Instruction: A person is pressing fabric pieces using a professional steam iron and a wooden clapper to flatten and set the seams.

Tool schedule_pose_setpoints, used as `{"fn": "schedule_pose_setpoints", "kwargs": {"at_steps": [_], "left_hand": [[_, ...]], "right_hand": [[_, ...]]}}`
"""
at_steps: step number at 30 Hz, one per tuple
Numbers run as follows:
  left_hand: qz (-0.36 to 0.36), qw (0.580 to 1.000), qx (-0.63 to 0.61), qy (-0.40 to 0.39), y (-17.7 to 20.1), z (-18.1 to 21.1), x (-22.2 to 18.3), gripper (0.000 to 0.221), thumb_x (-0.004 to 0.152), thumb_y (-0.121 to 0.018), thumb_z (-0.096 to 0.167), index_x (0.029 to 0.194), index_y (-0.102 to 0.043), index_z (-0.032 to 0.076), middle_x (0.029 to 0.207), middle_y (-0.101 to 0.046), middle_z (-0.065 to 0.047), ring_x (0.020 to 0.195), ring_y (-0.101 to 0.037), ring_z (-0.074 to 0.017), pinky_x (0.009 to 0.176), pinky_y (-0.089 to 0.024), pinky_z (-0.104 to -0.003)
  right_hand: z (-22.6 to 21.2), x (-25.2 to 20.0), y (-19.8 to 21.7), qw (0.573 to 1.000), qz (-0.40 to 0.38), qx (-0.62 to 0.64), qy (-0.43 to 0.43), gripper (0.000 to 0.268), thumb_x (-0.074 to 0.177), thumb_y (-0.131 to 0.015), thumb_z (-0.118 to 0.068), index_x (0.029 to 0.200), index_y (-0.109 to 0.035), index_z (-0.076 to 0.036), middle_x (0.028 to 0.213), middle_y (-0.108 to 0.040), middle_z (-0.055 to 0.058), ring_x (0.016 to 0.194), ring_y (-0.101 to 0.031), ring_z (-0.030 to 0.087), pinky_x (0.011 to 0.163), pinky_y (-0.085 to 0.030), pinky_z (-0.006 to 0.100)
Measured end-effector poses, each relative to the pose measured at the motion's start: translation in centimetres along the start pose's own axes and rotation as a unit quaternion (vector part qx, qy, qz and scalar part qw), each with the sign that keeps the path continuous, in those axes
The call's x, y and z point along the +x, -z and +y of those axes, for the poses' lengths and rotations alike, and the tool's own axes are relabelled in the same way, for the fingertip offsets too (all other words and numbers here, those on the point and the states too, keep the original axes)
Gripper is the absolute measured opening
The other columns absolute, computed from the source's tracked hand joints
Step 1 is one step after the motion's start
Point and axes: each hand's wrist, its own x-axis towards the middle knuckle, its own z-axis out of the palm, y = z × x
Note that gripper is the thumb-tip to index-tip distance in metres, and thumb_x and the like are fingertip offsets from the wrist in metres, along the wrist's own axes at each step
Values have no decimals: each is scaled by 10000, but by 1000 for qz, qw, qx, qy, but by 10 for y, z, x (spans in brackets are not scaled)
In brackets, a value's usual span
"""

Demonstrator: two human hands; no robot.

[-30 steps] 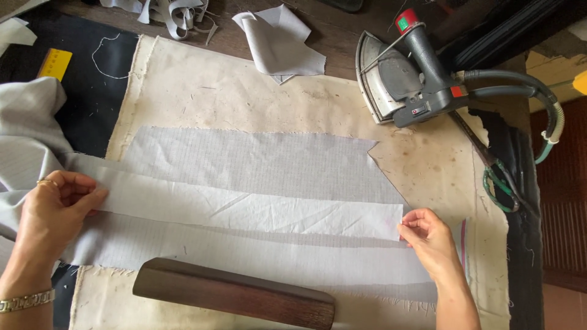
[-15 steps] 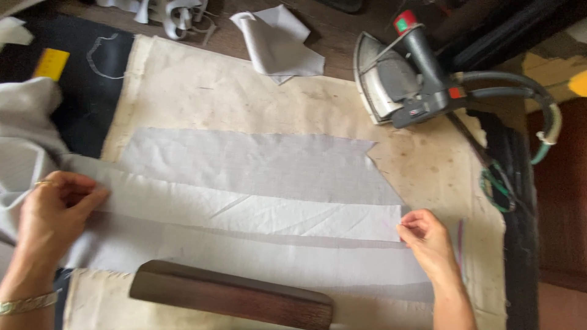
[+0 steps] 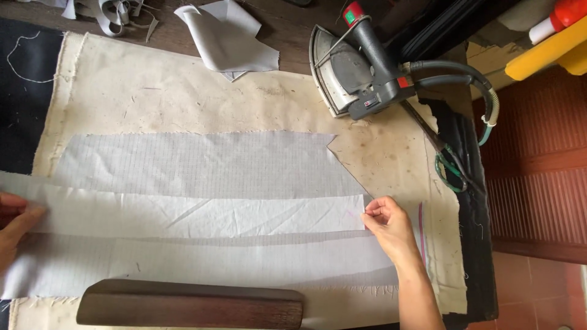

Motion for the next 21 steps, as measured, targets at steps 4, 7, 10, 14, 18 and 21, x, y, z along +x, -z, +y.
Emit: {"fn": "schedule_pose_setpoints", "kwargs": {"at_steps": [4,7,10,14,18,21], "left_hand": [[-3,998,-58,35,-3,-22,6,247,1027,-657,106,1182,-484,24,1027,-512,-111,875,-477,-206,784,-383,-315],[0,998,-48,48,-4,-4,2,293,979,-687,82,1184,-484,30,1012,-500,-115,866,-478,-213,755,-385,-335],[1,998,-54,37,-4,1,1,282,983,-688,109,1171,-485,52,973,-503,-73,805,-446,-155,741,-344,-280],[1,999,-43,34,-3,22,-3,263,987,-689,34,1173,-503,28,1017,-522,-108,850,-484,-196,771,-386,-305],[27,996,-75,43,-4,35,-6,262,959,-706,53,1110,-492,57,1002,-563,-106,889,-536,-170,809,-408,-257],[22,997,-52,46,2,59,-6,259,906,-758,71,1056,-559,3,929,-622,-130,799,-570,-156,709,-419,-232]], "right_hand": [[-4,-2,4,1000,4,-16,-8,86,822,-667,-62,851,-594,-98,741,-620,26,653,-576,121,665,-444,260],[-6,-3,6,999,16,-39,-22,87,809,-673,-104,854,-599,-113,761,-631,8,674,-588,117,686,-429,264],[-5,-3,7,998,20,-44,-29,94,797,-670,-117,863,-603,-115,780,-633,12,682,-595,125,692,-432,268],[-7,-4,7,998,20,-48,-24,98,805,-679,-110,868,-603,-112,775,-636,11,681,-605,125,696,-441,265],[9,6,5,999,22,-31,4,111,788,-690,-76,860,-606,-94,775,-632,39,643,-597,139,643,-441,257],[8,5,4,999,29,-33,0,133,768,-707,-93,863,-614,-89,793,-647,50,667,-602,143,659,-442,260]]}}
